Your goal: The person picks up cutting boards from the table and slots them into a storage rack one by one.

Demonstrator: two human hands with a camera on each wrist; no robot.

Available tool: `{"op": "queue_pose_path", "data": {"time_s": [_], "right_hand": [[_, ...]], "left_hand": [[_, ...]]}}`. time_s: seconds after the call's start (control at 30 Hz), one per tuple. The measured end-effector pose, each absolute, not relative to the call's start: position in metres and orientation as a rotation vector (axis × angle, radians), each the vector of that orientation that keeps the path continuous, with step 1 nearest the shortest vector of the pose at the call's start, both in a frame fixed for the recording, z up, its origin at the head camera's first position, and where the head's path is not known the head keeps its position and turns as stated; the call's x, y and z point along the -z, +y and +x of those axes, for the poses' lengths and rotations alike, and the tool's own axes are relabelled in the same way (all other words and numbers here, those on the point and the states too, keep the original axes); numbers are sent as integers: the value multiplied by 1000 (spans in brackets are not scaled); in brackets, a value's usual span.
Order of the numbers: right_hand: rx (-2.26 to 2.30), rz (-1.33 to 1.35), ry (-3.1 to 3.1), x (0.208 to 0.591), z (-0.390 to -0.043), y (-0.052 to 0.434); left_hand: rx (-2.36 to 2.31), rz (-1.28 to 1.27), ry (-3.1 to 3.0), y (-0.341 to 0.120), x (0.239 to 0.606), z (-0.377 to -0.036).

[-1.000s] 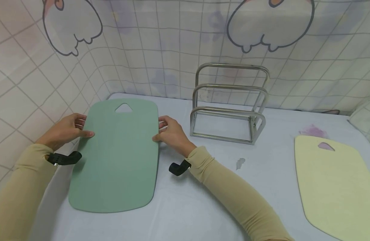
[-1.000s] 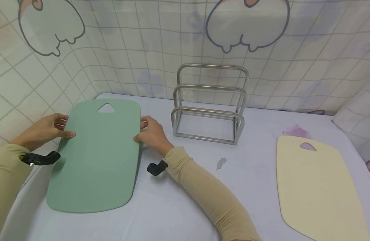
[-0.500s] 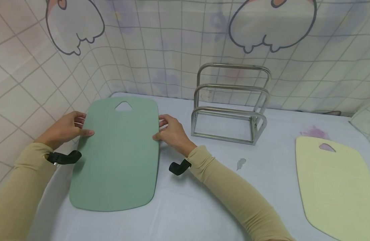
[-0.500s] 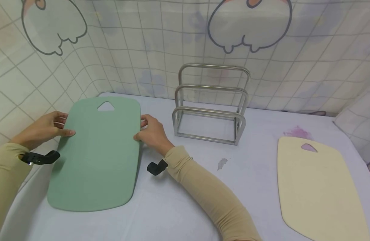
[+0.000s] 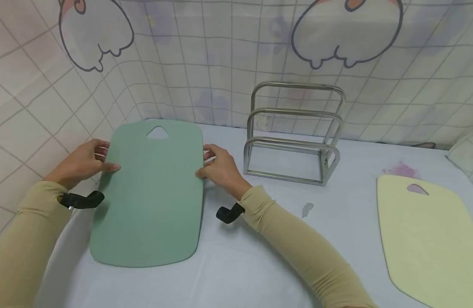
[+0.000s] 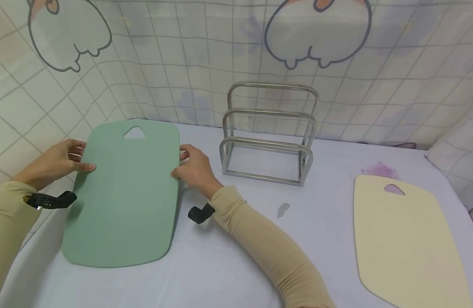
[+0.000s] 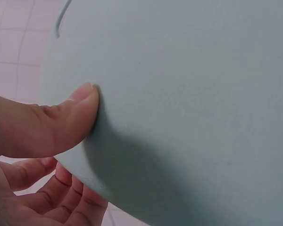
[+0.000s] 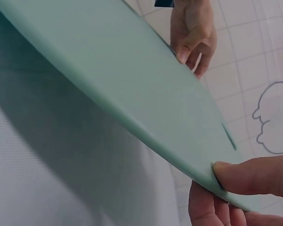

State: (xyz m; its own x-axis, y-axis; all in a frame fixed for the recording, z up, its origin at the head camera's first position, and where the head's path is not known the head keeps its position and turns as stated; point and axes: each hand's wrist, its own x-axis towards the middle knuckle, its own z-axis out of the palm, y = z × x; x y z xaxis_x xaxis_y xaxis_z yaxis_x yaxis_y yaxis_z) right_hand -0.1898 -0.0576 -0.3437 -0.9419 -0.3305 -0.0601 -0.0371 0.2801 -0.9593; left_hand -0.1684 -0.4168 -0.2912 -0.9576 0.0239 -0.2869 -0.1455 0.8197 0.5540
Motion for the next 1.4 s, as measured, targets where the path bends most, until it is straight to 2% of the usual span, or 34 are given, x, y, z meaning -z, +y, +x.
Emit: {"op": "queue_pose_path", "data": {"time_s": [1.4], "right_hand": [[1787, -360, 2306, 331, -189, -51]], "left_hand": [[-867, -81, 2812, -407, 277, -167]]}}
